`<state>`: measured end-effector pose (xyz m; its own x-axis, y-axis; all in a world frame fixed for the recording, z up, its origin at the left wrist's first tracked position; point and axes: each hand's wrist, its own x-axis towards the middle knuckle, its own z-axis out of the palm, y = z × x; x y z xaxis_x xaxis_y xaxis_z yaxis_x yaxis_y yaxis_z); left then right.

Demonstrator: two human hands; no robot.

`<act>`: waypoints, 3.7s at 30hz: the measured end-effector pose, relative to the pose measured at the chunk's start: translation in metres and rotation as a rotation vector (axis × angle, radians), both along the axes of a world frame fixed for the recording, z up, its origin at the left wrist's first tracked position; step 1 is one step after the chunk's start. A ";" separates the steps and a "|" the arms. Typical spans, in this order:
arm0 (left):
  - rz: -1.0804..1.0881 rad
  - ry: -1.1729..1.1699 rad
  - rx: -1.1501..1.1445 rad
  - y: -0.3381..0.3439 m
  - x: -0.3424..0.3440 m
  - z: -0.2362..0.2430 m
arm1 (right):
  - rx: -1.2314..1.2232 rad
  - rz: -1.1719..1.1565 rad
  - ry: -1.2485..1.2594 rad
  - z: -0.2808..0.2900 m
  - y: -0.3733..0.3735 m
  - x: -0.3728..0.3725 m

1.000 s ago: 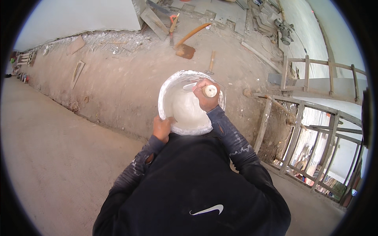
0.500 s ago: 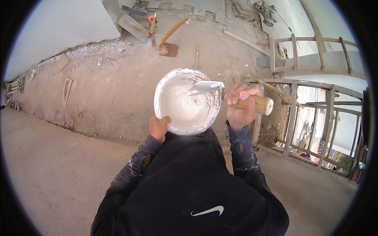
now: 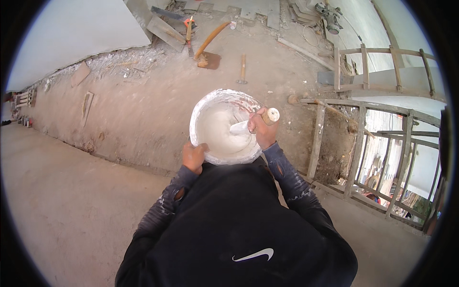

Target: The person mixes a white substance in a bucket using a trowel, then walks to a wall and applies the mixture to the surface. They use the trowel to scrape and smooth the wall, working along the base and lower sections of the wall in a construction setting.

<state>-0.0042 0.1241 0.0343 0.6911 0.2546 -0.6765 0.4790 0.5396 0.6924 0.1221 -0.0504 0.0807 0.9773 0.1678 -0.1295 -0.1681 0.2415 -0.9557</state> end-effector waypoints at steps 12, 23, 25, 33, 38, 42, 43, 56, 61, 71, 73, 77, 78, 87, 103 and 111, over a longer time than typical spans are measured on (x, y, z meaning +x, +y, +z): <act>-0.132 0.026 0.046 -0.057 0.048 0.024 | 0.158 -0.278 -0.027 -0.001 -0.033 0.068; -0.133 0.011 -0.013 -0.105 0.087 0.025 | 0.066 -0.045 -0.320 0.027 -0.073 0.097; -0.151 0.011 0.001 -0.111 0.095 0.028 | -0.061 -0.066 -0.404 0.010 -0.085 0.109; -0.174 0.015 0.016 -0.107 0.117 0.023 | 0.083 -0.103 -0.028 0.016 -0.138 0.070; -0.273 0.025 -0.008 -0.109 0.150 0.023 | 0.154 -0.200 -0.404 0.049 -0.136 0.093; -0.312 0.030 -0.046 -0.108 0.180 0.024 | -0.011 -0.336 -0.282 0.033 -0.141 0.109; -0.321 0.006 -0.059 -0.107 0.194 0.022 | 0.026 -0.369 -0.263 0.036 -0.142 0.119; -0.495 -0.066 0.046 -0.085 0.300 0.020 | -0.066 -0.566 -0.407 0.070 -0.128 0.192; -0.516 -0.028 -0.064 -0.086 0.339 0.027 | -0.105 -0.658 -0.403 0.084 -0.128 0.214; -0.609 0.072 -0.109 -0.097 0.380 0.014 | -0.678 -0.583 0.030 0.092 -0.161 0.212; -0.617 0.094 -0.106 -0.100 0.387 -0.002 | -0.921 -0.525 0.039 0.106 -0.162 0.210; -0.534 0.085 -0.109 -0.125 0.402 -0.009 | -1.041 -0.561 -0.093 0.114 -0.145 0.209; -0.509 0.094 -0.093 -0.132 0.405 -0.008 | -1.040 -0.570 -0.116 0.114 -0.139 0.205; -0.287 0.149 -0.169 -0.163 0.462 -0.060 | -1.067 -0.533 -0.206 0.098 -0.114 0.143; -0.430 -0.001 -0.123 -0.189 0.471 -0.043 | 0.507 -1.658 0.446 0.069 -0.146 0.147; -0.713 -0.048 -0.237 -0.212 0.490 -0.037 | -0.105 -2.115 0.497 0.063 -0.160 0.034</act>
<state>0.4859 -0.0874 -0.0023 0.6641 -0.4142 -0.6224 0.7401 0.2468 0.6255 0.1560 -0.2104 0.1436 -0.4538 -0.8406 -0.2958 0.0342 0.3153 -0.9484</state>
